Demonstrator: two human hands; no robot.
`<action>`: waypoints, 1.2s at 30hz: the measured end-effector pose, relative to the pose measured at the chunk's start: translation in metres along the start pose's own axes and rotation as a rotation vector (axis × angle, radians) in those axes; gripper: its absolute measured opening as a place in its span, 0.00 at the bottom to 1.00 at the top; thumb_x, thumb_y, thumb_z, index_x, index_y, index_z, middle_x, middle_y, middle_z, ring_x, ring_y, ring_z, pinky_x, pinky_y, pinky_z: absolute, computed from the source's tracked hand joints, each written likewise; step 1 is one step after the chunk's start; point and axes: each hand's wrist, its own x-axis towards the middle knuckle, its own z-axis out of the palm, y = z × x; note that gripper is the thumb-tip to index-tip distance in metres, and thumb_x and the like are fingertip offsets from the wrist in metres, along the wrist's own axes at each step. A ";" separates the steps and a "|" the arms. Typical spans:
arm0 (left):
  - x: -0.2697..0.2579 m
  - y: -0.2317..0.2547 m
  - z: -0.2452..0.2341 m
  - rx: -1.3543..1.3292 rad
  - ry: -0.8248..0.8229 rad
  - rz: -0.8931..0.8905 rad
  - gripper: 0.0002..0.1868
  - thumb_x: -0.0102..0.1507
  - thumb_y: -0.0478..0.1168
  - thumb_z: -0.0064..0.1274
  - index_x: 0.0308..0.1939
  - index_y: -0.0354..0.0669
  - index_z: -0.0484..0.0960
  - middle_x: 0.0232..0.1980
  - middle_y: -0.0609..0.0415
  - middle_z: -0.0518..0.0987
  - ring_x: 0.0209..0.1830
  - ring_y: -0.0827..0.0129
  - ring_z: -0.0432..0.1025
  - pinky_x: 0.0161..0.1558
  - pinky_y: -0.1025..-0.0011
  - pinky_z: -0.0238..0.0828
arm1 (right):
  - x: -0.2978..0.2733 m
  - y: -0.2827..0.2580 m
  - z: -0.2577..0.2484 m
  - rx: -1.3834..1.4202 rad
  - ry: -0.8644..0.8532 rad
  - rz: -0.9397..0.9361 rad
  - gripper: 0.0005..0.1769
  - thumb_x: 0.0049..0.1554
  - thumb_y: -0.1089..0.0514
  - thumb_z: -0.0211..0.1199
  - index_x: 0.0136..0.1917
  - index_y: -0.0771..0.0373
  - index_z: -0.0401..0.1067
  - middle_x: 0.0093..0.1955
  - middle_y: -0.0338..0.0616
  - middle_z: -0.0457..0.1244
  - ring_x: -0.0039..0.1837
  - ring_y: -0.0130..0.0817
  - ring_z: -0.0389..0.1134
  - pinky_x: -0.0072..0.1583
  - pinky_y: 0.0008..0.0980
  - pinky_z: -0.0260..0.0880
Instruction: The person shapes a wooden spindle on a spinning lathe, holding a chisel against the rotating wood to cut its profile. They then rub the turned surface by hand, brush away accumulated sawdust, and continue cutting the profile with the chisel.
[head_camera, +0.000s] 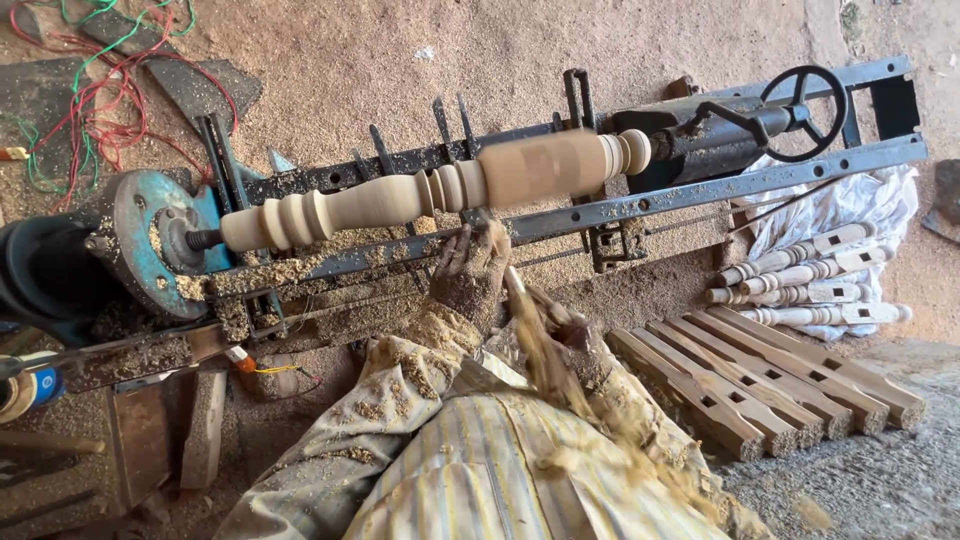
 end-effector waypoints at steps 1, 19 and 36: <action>-0.002 -0.003 0.008 0.000 0.000 -0.003 0.27 0.73 0.55 0.45 0.74 0.51 0.68 0.76 0.45 0.66 0.77 0.45 0.59 0.76 0.50 0.57 | 0.001 0.002 -0.001 -0.005 -0.001 0.004 0.35 0.56 0.60 0.66 0.76 0.59 0.65 0.41 0.42 0.69 0.35 0.25 0.65 0.36 0.25 0.65; 0.006 0.003 -0.054 -0.199 -0.026 -0.009 0.29 0.68 0.47 0.47 0.73 0.44 0.69 0.77 0.40 0.64 0.75 0.42 0.61 0.75 0.45 0.54 | 0.000 0.027 0.011 -0.062 0.023 0.065 0.37 0.56 0.57 0.66 0.78 0.54 0.62 0.40 0.38 0.69 0.37 0.25 0.64 0.38 0.26 0.64; -0.005 -0.018 -0.087 -0.254 -0.141 -0.054 0.39 0.57 0.41 0.60 0.73 0.43 0.68 0.78 0.38 0.60 0.78 0.40 0.55 0.78 0.47 0.42 | 0.003 0.056 0.027 -0.051 0.011 0.053 0.39 0.57 0.55 0.67 0.79 0.51 0.61 0.39 0.35 0.66 0.38 0.24 0.62 0.39 0.28 0.61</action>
